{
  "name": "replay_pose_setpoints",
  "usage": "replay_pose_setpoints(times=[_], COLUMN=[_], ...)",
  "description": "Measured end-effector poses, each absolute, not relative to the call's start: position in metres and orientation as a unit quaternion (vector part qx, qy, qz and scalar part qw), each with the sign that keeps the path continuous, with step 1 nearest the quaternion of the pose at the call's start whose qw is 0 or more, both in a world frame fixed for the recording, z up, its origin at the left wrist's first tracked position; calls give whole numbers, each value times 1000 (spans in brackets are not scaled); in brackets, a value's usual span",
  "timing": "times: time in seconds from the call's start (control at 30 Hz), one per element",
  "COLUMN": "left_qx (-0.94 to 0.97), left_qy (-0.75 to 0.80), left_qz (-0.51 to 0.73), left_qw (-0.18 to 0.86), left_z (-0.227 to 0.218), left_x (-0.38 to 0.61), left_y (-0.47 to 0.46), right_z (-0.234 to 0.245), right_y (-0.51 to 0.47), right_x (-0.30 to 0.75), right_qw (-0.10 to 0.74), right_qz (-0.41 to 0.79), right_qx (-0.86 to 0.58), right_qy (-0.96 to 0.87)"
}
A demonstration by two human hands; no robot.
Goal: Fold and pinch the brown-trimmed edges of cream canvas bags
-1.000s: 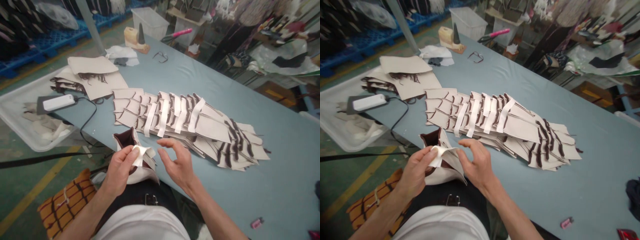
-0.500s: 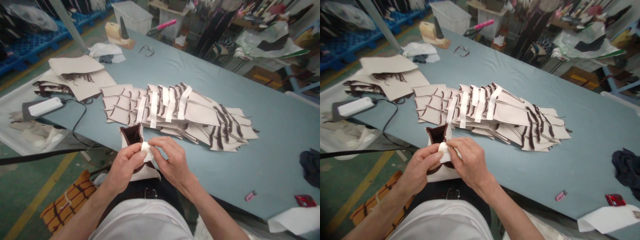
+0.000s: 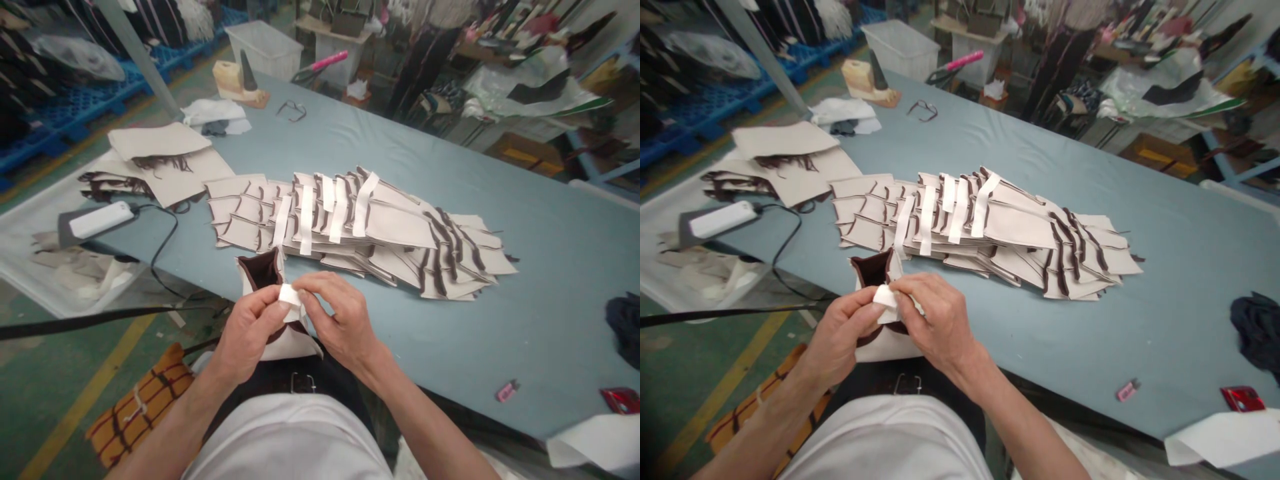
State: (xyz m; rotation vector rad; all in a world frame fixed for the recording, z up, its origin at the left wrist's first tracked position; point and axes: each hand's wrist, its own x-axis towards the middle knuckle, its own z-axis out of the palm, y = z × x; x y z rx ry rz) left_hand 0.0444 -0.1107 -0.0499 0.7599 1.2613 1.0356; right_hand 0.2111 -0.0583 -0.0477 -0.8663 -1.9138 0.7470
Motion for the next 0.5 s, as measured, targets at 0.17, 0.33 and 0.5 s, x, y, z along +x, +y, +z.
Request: replay_pose_setpoints(times=[0.17, 0.33, 0.5], left_qx=[317, 343, 444], left_qy=[559, 595, 630], left_qz=[458, 452, 409], left_qw=[614, 570, 488], left_z=[-52, -51, -37], left_x=[48, 50, 57], left_y=[-112, -107, -99], right_z=[-47, -44, -46], right_y=[-61, -60, -58], right_x=[215, 220, 220], right_qw=[437, 426, 432], right_qz=[309, 307, 320], right_qx=[-345, -320, -362], right_qy=[-771, -788, -762])
